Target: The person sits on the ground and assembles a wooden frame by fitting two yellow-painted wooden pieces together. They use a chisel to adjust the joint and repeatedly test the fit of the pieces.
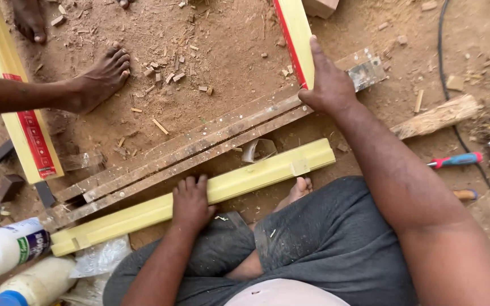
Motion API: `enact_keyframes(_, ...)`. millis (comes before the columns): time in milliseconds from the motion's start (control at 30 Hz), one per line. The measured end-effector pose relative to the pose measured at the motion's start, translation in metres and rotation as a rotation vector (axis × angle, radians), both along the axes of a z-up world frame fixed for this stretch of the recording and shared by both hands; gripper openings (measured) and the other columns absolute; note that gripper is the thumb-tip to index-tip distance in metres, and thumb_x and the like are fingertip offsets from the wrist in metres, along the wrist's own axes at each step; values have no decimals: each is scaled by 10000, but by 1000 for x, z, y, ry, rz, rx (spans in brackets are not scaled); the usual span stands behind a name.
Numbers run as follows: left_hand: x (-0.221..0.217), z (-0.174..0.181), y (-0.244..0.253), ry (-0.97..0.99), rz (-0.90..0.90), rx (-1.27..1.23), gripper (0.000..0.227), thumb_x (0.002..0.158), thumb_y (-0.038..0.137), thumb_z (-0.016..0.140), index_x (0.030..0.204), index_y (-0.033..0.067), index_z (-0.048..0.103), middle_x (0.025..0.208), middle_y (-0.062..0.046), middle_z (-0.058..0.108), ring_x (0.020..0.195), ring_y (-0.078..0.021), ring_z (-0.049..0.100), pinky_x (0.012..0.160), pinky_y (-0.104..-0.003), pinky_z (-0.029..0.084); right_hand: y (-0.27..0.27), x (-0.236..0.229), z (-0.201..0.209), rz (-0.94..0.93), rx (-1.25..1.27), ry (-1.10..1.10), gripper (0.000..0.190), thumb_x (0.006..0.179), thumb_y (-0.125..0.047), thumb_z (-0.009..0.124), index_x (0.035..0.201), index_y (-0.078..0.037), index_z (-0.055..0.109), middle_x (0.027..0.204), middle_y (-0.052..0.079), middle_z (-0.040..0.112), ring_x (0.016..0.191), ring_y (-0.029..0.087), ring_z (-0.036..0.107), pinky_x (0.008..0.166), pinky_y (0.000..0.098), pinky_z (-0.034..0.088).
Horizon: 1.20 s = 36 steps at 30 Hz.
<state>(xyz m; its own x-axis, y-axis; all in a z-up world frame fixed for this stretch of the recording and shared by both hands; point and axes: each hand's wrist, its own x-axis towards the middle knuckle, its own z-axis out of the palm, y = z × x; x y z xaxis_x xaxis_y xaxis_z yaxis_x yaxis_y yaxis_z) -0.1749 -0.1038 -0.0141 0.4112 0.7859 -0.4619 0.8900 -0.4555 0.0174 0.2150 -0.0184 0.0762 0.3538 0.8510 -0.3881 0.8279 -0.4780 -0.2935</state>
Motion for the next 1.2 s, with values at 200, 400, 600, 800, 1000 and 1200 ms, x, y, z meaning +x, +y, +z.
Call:
enact_keyframes(200, -6, 5, 18, 19, -100, -48, 905, 647, 376, 921, 1407, 152, 483, 1298, -141, 561, 1212, -353, 552, 1012, -476, 499, -42, 24, 23, -267, 264, 432, 993, 891, -349, 750, 1664, -237, 137, 1635, 149, 392, 1455, 367, 426, 1147, 568, 394)
enact_keyframes(400, -5, 64, 45, -286, -98, -262, 889, 611, 351, 889, 1404, 158, 538, 1251, -136, 657, 1175, -332, 605, 1015, -454, 499, -119, 22, 15, -172, 83, 444, 729, 885, -374, 771, 1519, -221, 445, 1578, 120, 438, 1428, 333, 420, 1143, 546, 365)
enact_keyframes(600, 19, 108, 59, -359, -18, -489, 972, 565, 429, 875, 1442, 194, 527, 1207, -170, 720, 1110, -337, 697, 974, -440, 545, -126, 51, -21, -427, 59, 594, 488, 937, -384, 739, 1352, -134, 679, 1263, 143, 727, 1136, 277, 661, 969, 472, 550)
enact_keyframes(800, 23, 119, 103, -357, 130, -588, 820, 713, 487, 803, 1446, 212, 558, 1251, -160, 711, 1135, -359, 702, 1003, -456, 518, -118, 72, -44, -469, 319, 994, 666, 854, -285, 773, 1428, -91, 495, 1208, 127, 680, 1039, 231, 692, 887, 376, 587)
enact_keyframes(1000, 55, 135, 119, -204, -248, -188, 801, 645, 280, 884, 1349, 86, 555, 1310, -186, 578, 1140, -380, 625, 963, -467, 534, -87, 68, -40, -434, 553, 955, 692, 857, -322, 826, 1426, -67, 527, 1175, 94, 655, 1044, 187, 672, 894, 338, 625)
enact_keyframes(1200, 65, 127, 119, -69, -268, -32, 676, 753, 233, 809, 1362, 109, 542, 1266, -123, 611, 1186, -316, 616, 987, -446, 536, -86, 62, -48, -445, 661, 910, 636, 921, -325, 816, 1426, -30, 565, 1173, 81, 668, 1060, 169, 654, 938, 328, 588)
